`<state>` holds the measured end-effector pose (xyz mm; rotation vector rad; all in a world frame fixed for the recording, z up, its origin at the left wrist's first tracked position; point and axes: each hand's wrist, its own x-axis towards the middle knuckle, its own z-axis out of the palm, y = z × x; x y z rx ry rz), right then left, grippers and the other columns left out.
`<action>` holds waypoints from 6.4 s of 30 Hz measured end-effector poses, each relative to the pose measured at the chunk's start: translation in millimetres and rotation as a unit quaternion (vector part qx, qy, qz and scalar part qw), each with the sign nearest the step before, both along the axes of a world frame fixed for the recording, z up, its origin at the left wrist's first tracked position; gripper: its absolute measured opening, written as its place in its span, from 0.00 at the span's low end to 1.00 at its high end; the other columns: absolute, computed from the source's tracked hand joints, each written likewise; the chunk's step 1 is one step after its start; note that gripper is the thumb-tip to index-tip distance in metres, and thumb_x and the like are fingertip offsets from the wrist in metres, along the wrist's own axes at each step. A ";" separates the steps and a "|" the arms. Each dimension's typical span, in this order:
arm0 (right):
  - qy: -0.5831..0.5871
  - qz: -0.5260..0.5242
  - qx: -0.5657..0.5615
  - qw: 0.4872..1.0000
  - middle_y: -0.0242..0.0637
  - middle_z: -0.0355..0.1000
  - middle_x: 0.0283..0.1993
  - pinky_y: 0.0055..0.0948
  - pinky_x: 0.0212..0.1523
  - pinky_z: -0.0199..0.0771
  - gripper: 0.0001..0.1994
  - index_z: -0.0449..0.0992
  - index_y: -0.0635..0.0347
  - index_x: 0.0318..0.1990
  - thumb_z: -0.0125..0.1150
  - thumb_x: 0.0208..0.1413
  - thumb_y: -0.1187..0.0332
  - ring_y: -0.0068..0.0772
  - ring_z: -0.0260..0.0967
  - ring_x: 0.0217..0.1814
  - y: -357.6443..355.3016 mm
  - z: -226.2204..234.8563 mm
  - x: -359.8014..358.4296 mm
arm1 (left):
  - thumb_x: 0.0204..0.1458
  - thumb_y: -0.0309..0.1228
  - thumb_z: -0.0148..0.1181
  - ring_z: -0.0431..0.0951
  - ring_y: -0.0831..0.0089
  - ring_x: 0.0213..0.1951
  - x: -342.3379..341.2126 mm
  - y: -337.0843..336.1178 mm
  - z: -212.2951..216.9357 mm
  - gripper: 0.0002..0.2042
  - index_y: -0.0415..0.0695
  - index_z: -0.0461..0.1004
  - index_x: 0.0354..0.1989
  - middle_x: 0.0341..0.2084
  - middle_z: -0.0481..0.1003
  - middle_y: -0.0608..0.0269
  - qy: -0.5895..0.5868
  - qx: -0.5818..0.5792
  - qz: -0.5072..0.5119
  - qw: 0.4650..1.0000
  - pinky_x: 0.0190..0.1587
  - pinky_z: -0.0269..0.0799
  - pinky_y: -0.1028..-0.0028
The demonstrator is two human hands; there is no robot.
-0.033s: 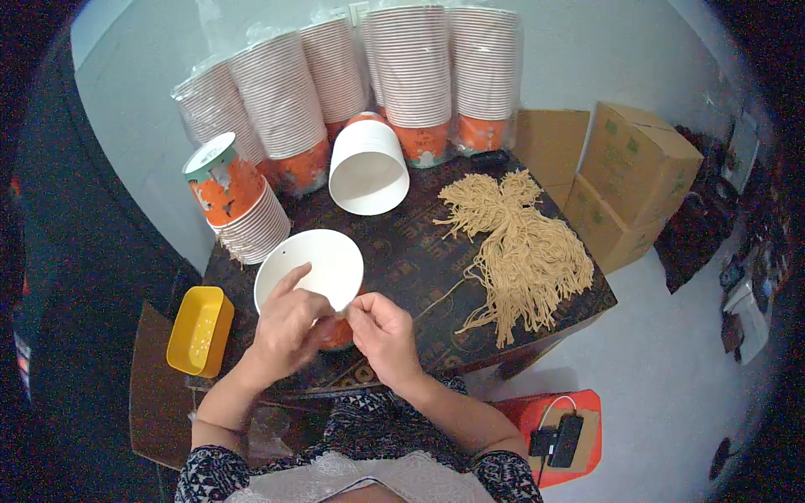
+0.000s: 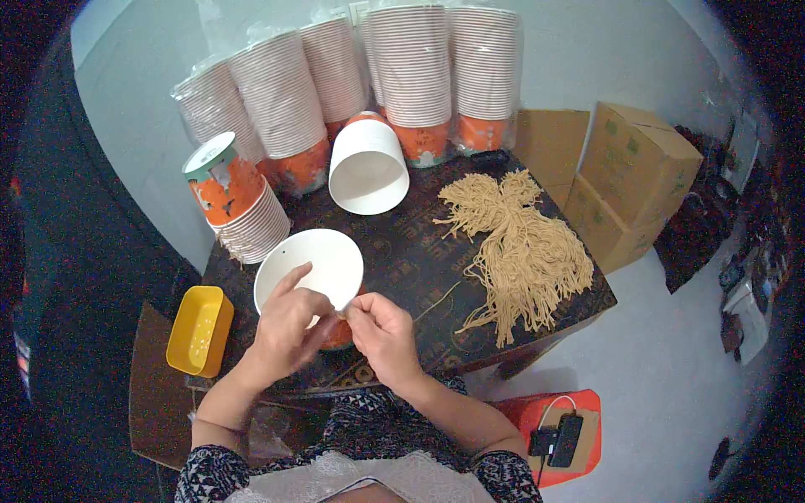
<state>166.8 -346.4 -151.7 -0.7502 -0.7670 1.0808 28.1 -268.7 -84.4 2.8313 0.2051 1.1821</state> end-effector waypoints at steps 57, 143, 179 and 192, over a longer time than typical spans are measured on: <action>-0.279 -0.358 -0.042 0.890 0.21 0.64 0.26 0.17 0.28 0.59 0.04 0.73 0.63 0.34 0.56 0.62 0.73 0.11 0.57 0.27 7.5 -21.4 110.7 | 0.36 0.08 0.48 0.59 0.42 0.65 -50.9 9.4 42.3 0.25 0.42 0.76 0.45 0.57 0.72 0.57 0.231 -0.104 0.056 0.966 0.63 0.63 0.54; -0.525 -0.342 0.211 0.750 0.37 0.61 0.20 0.36 0.17 0.63 0.11 0.67 0.59 0.26 0.65 0.42 0.83 0.40 0.64 0.17 6.2 -17.9 -10.0 | 0.55 0.23 0.56 0.74 0.80 0.19 -48.4 -46.8 -27.9 0.06 0.36 0.78 0.29 0.18 0.76 0.64 -0.089 -0.364 0.125 0.919 0.23 0.67 0.79; -0.494 -0.285 0.172 0.803 0.39 0.69 0.27 0.31 0.22 0.67 0.08 0.74 0.62 0.33 0.64 0.47 0.82 0.36 0.69 0.22 7.6 -13.6 1.4 | 0.52 0.25 0.56 0.77 0.70 0.24 -14.6 9.2 21.0 0.07 0.36 0.71 0.24 0.19 0.75 0.57 0.146 -0.388 0.051 0.909 0.28 0.71 0.70; -0.491 -0.216 0.151 0.830 0.42 0.72 0.33 0.38 0.29 0.74 0.06 0.75 0.61 0.38 0.62 0.53 0.76 0.46 0.75 0.30 2.4 -12.4 16.7 | 0.55 0.23 0.61 0.69 0.84 0.19 1.1 4.6 29.5 0.10 0.38 0.71 0.22 0.18 0.73 0.66 0.102 -0.615 0.018 0.782 0.20 0.61 0.81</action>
